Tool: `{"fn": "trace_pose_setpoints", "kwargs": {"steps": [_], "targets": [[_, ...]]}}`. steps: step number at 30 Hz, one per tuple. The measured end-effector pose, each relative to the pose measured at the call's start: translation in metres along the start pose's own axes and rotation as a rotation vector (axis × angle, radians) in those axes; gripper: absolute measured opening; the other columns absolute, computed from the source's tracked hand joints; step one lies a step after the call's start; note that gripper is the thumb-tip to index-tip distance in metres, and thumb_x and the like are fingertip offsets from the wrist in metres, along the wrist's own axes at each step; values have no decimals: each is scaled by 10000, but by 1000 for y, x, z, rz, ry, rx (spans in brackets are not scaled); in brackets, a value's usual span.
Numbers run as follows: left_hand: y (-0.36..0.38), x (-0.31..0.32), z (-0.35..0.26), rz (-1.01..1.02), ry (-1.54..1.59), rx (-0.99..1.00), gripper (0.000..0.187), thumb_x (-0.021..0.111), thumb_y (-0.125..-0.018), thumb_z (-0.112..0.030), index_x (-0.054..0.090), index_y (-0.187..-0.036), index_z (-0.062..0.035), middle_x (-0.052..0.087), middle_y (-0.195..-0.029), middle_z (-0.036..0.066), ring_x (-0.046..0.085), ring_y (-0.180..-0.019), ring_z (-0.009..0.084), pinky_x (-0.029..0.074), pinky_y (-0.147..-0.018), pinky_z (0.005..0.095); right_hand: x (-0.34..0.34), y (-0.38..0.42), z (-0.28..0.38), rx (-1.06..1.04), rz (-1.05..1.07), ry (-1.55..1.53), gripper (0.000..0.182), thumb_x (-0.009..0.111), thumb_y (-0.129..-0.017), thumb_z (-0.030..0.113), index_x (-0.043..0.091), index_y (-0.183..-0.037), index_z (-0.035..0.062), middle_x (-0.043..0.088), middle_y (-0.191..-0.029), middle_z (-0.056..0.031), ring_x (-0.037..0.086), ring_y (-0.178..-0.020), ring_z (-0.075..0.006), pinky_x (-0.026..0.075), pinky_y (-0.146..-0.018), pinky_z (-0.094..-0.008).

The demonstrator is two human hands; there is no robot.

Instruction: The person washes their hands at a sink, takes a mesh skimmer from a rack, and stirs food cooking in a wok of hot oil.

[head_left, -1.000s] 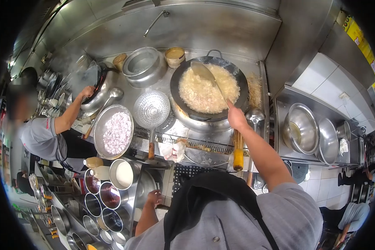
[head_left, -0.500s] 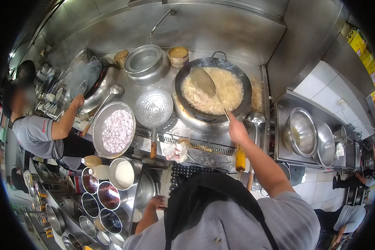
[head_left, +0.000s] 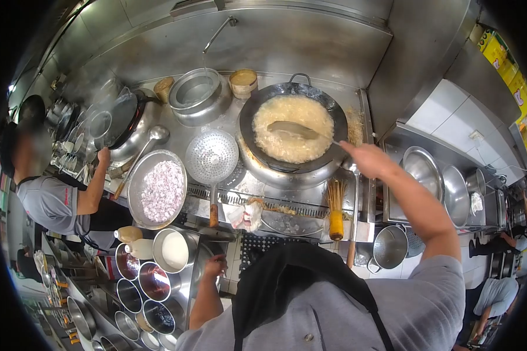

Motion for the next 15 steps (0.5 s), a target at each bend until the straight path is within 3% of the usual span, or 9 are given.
{"fn": "trace_pose_setpoints", "kwargs": {"steps": [3, 6, 9, 12, 15], "targets": [[13, 17, 10, 20, 47, -115, 377, 537, -817, -39, 638, -1162, -153, 638, -834, 28, 614, -634, 135, 448, -457, 284, -46, 20, -8, 17, -58, 66, 682, 458, -780, -56, 315, -1438, 54, 659, -915, -222, 646, -876, -370, 507, -808, -458], [7, 23, 57, 249, 106, -264, 388, 511, -834, -43, 617, -1189, -159, 639, -842, 31, 621, -642, 159, 445, -468, 301, -63, 7, 10, 62, -104, -2, 672, 438, -795, -68, 311, -1443, 53, 660, -928, -223, 655, -869, -351, 507, -828, -462], [31, 26, 53, 195, -198, -304, 375, 486, -851, -53, 605, -1191, -156, 630, -837, 27, 607, -624, 175, 428, -461, 318, -31, -43, 30, 85, -103, -100, 654, 421, -805, -73, 318, -1440, 43, 657, -935, -233, 658, -869, -341, 499, -844, -476], [27, 19, 38, 105, -64, -309, 357, 481, -850, -53, 615, -1163, -161, 627, -842, 25, 599, -612, 157, 424, -460, 300, 14, -73, 18, 53, -107, -83, 641, 416, -811, -66, 320, -1437, 37, 656, -937, -239, 657, -875, -339, 508, -821, -479], [11, 8, 21, 66, 111, -126, 338, 486, -853, -65, 620, -1148, -165, 624, -820, 19, 590, -595, 138, 426, -456, 282, 10, -51, -20, 32, -130, -94, 731, 461, -740, -88, 318, -1444, 49, 647, -957, -252, 648, -870, -360, 513, -795, -459]]}}
Point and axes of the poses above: each hand's wrist, its own y-axis away from the middle knuckle, its own x-axis out of the palm, z = x × y, the point moved 5 cm from there along -y, towards the middle knuckle
